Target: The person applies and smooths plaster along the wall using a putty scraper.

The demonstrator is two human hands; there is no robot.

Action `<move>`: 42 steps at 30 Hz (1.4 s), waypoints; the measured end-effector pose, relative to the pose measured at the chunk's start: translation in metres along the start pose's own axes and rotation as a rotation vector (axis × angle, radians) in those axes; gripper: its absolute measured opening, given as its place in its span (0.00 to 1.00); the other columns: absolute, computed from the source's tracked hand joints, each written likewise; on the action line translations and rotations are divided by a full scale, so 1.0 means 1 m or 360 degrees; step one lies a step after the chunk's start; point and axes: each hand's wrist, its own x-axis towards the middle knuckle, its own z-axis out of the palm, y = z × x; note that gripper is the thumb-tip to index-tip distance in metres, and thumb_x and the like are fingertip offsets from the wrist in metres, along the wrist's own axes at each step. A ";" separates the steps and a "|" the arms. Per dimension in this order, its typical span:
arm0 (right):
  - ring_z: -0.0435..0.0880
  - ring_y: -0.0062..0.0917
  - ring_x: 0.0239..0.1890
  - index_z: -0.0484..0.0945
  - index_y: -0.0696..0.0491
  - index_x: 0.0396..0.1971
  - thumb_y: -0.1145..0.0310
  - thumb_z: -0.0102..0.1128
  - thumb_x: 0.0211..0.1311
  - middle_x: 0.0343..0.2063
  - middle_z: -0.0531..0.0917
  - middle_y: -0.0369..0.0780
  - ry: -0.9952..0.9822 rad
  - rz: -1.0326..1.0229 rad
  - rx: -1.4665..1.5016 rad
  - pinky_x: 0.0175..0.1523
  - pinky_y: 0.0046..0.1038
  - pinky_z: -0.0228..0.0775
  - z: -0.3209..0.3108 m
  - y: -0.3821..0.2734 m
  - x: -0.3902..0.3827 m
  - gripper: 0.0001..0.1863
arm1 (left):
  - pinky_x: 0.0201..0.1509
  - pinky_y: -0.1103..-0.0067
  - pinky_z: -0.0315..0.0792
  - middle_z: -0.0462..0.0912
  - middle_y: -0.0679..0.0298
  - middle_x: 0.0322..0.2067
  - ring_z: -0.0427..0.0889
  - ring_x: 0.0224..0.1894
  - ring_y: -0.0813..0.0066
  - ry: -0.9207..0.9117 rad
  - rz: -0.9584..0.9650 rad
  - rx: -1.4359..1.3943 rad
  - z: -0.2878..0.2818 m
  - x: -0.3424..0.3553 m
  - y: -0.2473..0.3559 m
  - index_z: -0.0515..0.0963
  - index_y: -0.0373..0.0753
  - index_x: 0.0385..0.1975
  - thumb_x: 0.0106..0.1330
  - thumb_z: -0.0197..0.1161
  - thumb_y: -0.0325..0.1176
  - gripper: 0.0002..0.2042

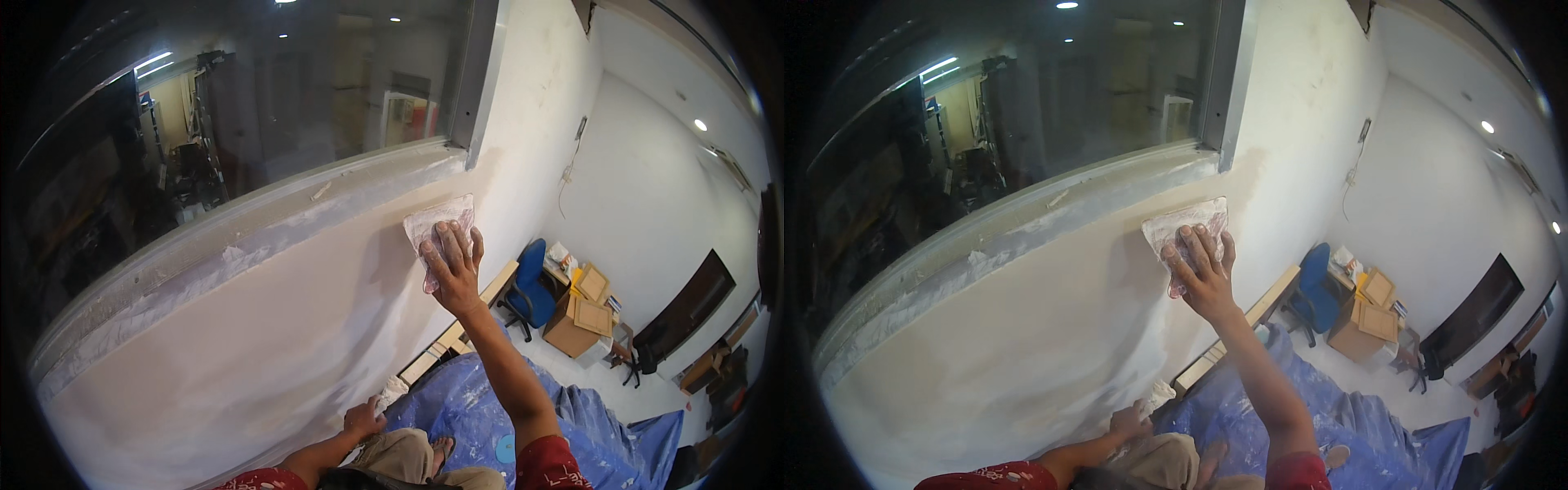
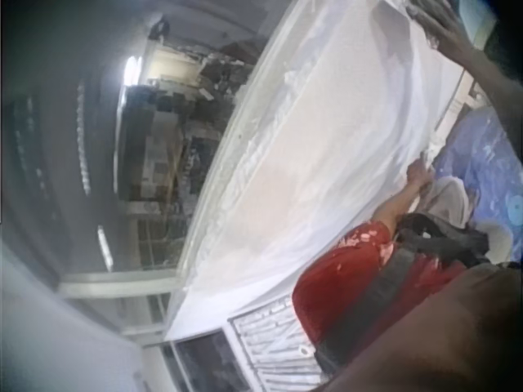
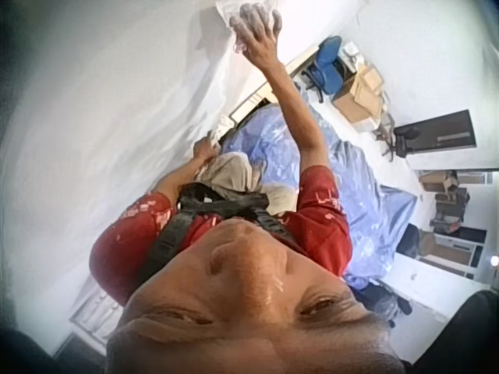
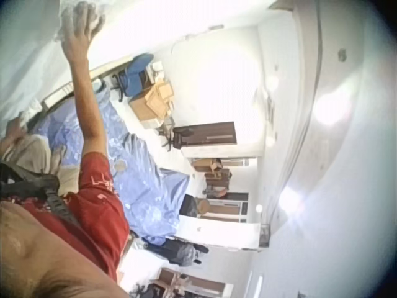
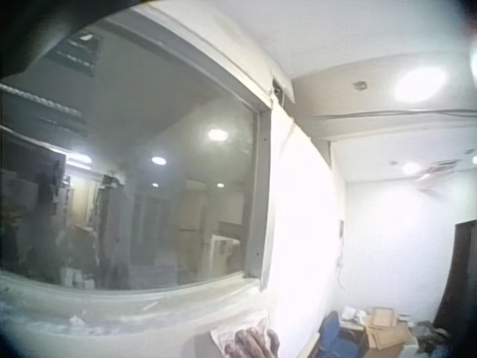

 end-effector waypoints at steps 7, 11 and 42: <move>0.59 0.47 0.75 0.74 0.41 0.65 0.56 0.68 0.55 0.70 0.67 0.45 -0.0075 -0.0092 0.0159 0.77 0.57 0.42 0.038 0.006 0.011 0.34 | 0.44 0.53 0.78 0.85 0.45 0.35 0.86 0.37 0.43 0.0093 0.0124 -0.0120 0.001 -0.005 -0.003 0.66 0.42 0.63 0.57 0.59 0.50 0.34; 0.63 0.40 0.74 0.74 0.41 0.65 0.66 0.68 0.52 0.70 0.68 0.39 -0.0634 -0.0176 0.0186 0.77 0.53 0.46 0.010 -0.013 -0.046 0.35 | 0.44 0.51 0.78 0.85 0.45 0.35 0.86 0.37 0.43 0.0087 0.0078 -0.0019 -0.003 -0.009 -0.004 0.66 0.39 0.62 0.56 0.61 0.49 0.34; 0.58 0.42 0.76 0.74 0.38 0.65 0.62 0.68 0.54 0.72 0.64 0.44 -0.0101 0.0041 0.0267 0.77 0.56 0.43 0.027 -0.012 0.023 0.34 | 0.46 0.55 0.79 0.86 0.49 0.38 0.87 0.39 0.47 0.0043 0.0077 -0.0153 -0.001 -0.004 -0.002 0.67 0.40 0.62 0.56 0.59 0.49 0.33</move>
